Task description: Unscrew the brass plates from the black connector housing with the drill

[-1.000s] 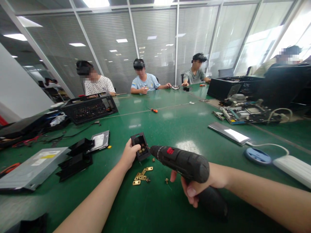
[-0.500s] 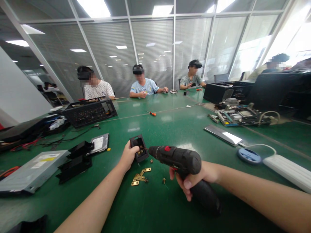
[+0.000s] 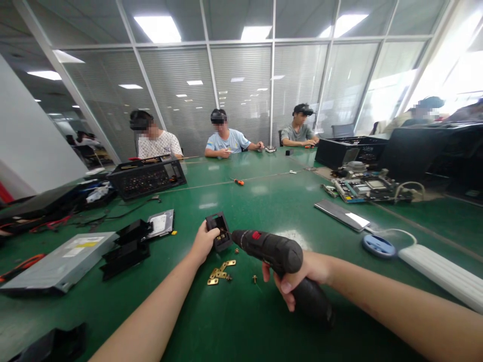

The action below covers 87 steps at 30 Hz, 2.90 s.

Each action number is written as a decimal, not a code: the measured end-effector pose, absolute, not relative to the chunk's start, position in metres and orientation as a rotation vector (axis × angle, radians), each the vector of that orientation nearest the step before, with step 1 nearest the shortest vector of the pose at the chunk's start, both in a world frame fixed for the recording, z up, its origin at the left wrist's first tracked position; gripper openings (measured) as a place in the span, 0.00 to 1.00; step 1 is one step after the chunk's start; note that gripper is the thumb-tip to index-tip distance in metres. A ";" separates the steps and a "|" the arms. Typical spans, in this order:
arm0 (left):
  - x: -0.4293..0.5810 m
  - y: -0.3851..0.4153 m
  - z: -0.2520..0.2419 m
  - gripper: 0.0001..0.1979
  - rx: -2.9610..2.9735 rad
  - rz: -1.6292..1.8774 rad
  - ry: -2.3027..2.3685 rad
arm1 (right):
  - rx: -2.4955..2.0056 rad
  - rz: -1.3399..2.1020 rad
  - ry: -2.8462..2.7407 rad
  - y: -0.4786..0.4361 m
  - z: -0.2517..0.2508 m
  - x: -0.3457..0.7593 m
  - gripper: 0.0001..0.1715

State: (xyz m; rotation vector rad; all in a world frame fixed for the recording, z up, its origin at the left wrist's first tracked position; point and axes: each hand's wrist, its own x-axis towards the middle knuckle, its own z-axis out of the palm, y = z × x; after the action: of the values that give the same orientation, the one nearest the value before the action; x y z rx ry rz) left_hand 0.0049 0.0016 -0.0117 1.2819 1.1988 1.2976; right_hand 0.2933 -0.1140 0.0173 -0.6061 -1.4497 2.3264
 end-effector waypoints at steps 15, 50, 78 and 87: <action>0.005 0.003 -0.013 0.21 1.255 1.302 1.170 | -0.395 2.317 -1.387 -0.106 -0.002 0.297 0.27; 0.004 0.007 -0.017 0.20 1.297 1.280 1.161 | -0.265 2.242 -1.504 -0.104 -0.005 0.299 0.32; 0.004 0.000 -0.012 0.26 1.279 1.142 1.016 | -0.101 2.231 -1.533 -0.099 -0.023 0.307 0.36; 0.003 0.001 -0.010 0.32 1.282 1.082 1.030 | -0.172 2.210 -1.537 -0.109 -0.005 0.306 0.32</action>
State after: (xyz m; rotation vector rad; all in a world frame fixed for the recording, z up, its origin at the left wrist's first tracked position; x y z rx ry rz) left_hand 0.0032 0.0009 -0.0100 1.2816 1.0297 1.0822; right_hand 0.3056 -0.1085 -0.0046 -0.1724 -1.5369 2.2099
